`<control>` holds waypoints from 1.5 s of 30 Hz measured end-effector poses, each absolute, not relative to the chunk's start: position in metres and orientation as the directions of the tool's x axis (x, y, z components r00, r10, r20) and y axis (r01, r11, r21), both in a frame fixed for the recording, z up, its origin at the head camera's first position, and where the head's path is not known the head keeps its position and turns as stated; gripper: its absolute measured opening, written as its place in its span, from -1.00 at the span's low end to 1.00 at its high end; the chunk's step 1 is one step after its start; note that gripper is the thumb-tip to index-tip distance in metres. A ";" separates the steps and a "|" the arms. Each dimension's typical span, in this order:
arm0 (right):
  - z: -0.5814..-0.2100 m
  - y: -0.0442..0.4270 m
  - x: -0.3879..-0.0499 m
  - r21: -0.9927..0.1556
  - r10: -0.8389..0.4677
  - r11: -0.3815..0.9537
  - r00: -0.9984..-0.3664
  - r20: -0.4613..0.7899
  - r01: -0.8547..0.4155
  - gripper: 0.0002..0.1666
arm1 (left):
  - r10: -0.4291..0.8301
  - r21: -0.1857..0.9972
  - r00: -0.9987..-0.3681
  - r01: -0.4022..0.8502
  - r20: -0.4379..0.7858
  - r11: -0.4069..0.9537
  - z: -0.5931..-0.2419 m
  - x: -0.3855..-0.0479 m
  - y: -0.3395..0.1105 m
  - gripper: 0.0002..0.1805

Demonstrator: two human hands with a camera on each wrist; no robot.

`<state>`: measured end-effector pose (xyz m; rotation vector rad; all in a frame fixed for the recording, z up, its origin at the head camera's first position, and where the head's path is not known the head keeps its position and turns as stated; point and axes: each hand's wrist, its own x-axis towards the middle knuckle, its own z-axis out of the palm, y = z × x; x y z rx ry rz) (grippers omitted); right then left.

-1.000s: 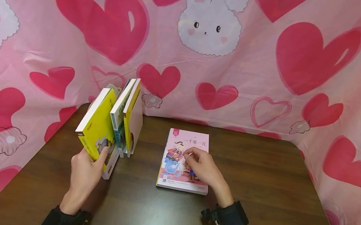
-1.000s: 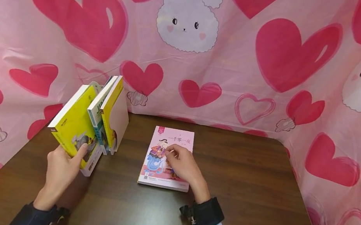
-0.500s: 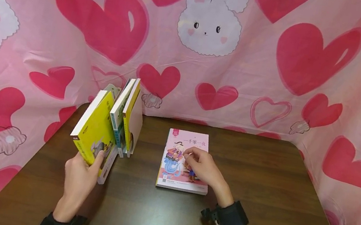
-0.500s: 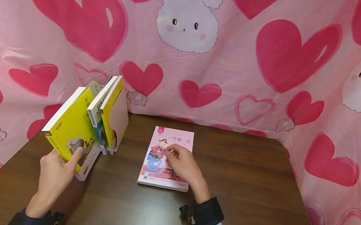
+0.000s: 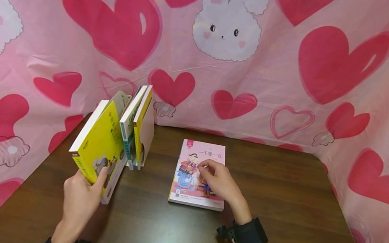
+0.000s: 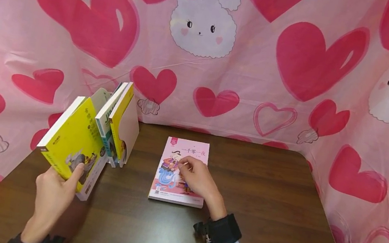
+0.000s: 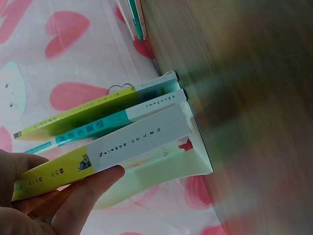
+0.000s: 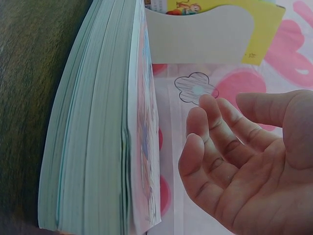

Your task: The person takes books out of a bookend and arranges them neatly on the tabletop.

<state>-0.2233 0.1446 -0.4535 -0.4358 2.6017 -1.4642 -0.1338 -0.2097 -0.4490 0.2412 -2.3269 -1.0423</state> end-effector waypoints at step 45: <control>-0.453 0.143 -0.222 -0.856 -0.316 0.482 -0.948 0.028 -0.186 -0.72 | -0.351 0.709 -0.853 0.031 0.386 0.705 -0.441 -0.100 -0.212 -0.61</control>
